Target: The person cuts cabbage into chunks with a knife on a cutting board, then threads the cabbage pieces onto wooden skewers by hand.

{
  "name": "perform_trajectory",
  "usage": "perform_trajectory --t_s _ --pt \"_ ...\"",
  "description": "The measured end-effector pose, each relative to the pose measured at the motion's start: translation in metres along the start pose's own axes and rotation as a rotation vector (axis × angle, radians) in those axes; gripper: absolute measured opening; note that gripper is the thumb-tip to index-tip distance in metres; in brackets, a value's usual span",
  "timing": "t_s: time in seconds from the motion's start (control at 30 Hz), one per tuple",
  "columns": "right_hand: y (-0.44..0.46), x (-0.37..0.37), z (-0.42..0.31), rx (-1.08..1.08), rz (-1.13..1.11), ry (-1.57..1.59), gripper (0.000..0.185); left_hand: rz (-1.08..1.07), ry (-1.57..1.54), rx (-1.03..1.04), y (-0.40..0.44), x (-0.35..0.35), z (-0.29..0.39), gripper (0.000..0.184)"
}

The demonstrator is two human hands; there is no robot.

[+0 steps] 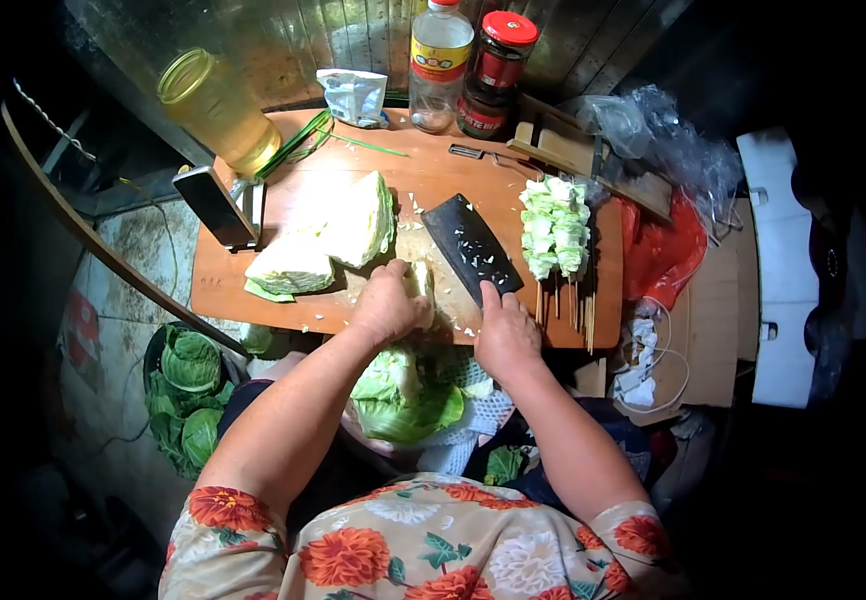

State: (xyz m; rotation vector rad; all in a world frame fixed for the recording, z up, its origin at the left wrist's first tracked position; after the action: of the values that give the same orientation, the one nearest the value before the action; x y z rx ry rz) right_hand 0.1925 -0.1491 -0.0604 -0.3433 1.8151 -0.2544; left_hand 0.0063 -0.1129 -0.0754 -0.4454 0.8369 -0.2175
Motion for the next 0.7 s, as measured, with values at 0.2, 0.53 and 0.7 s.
perform_trajectory --t_s 0.2,0.53,0.7 --pt "-0.006 -0.018 -0.005 0.047 0.043 0.218 0.063 0.027 -0.328 -0.139 0.015 0.014 -0.024 0.052" --pt "-0.037 0.021 -0.012 0.057 -0.097 0.914 0.056 0.037 -0.281 -0.195 0.013 0.008 -0.030 0.051" --pt "-0.041 0.014 -0.015 -0.056 -0.031 0.824 0.049 0.098 -0.149 -0.122 0.007 0.003 -0.019 0.048"
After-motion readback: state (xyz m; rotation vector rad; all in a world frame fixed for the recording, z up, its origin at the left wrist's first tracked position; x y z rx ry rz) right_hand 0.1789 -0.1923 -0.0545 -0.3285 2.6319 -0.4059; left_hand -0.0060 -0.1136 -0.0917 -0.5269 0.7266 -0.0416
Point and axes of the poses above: each hand's wrist, its own y-axis towards the middle knuckle, its own x-axis out of the palm, z = x × y, the point moved 5 cm from there along y, towards the middle knuckle, and after that the axes turned 1 degree about -x, right-handed, at the moved point
